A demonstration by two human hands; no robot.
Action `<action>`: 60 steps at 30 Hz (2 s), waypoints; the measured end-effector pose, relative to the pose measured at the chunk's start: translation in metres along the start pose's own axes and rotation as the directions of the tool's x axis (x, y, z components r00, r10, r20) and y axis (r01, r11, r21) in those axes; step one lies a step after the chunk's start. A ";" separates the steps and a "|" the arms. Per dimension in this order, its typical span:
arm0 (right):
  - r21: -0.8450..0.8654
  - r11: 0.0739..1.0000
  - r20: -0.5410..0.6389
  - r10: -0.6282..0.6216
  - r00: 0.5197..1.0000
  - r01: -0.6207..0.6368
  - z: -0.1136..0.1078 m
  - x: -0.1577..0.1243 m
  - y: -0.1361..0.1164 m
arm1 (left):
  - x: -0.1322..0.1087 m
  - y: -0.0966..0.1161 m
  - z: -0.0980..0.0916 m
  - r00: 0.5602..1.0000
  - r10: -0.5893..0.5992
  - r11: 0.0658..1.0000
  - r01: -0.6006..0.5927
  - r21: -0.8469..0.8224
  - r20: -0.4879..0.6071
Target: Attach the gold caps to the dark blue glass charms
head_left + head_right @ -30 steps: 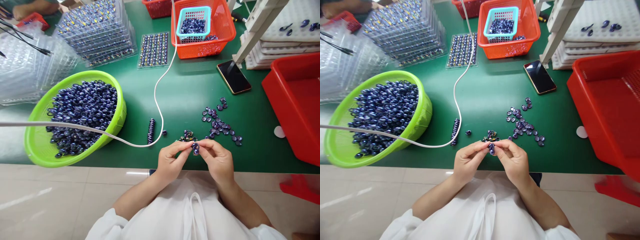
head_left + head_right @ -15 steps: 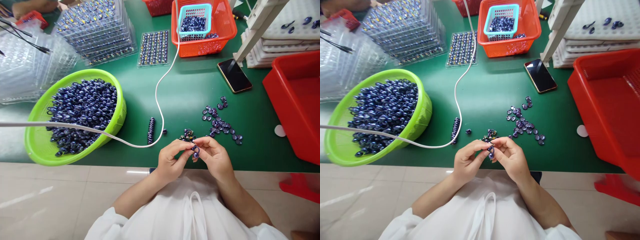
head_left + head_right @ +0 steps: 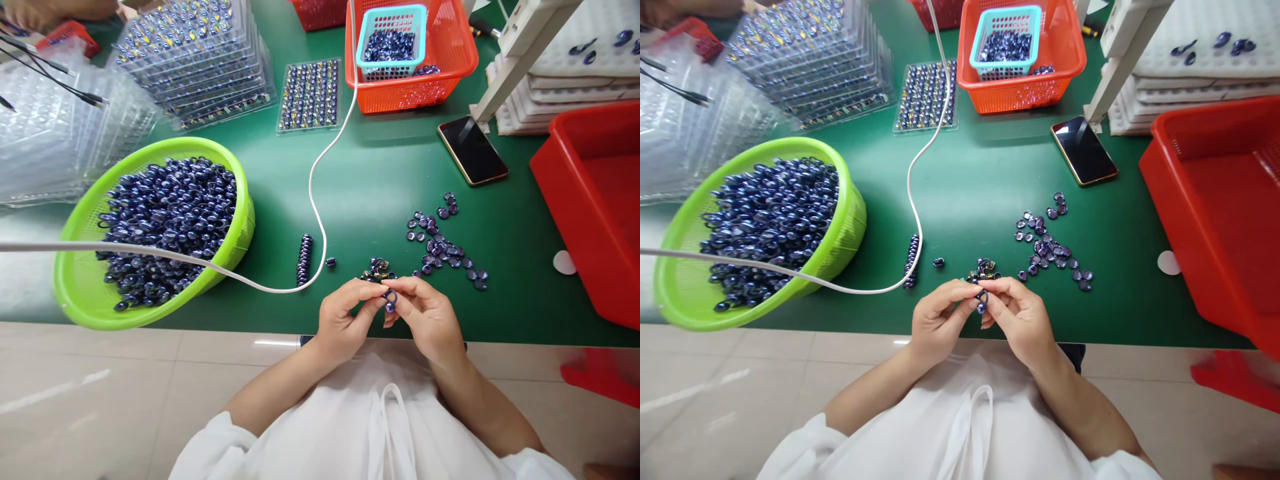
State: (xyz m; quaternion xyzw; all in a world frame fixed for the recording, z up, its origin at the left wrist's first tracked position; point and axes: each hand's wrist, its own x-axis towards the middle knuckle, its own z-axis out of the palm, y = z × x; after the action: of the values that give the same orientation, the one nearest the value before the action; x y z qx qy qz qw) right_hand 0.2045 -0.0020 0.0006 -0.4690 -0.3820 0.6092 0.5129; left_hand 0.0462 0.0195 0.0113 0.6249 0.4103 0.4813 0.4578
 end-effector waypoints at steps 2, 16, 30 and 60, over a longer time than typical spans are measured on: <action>-0.061 0.997 -0.011 -0.040 0.999 0.039 -0.001 -0.001 -0.004 | 0.002 0.000 0.000 1.000 -0.023 1.000 0.023 -0.003 0.015; -0.766 0.292 0.285 -0.644 0.710 0.573 -0.016 -0.002 -0.012 | 0.007 0.018 0.002 0.972 -0.228 0.974 0.226 0.029 0.059; -0.674 0.373 0.403 -0.538 0.740 0.638 -0.022 -0.004 -0.016 | 0.007 0.008 -0.001 0.684 -0.631 0.541 0.727 -0.423 0.366; -0.667 0.262 0.470 -0.578 0.667 0.697 -0.015 -0.007 -0.003 | -0.002 0.015 -0.009 0.817 -0.467 0.793 0.556 -0.247 0.338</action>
State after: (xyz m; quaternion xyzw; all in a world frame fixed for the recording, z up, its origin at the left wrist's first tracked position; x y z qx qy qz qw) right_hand 0.2200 -0.0088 0.0010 -0.4107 -0.8019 0.1326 0.4132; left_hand 0.0381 0.0154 0.0260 0.4593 0.4136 0.3146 0.7204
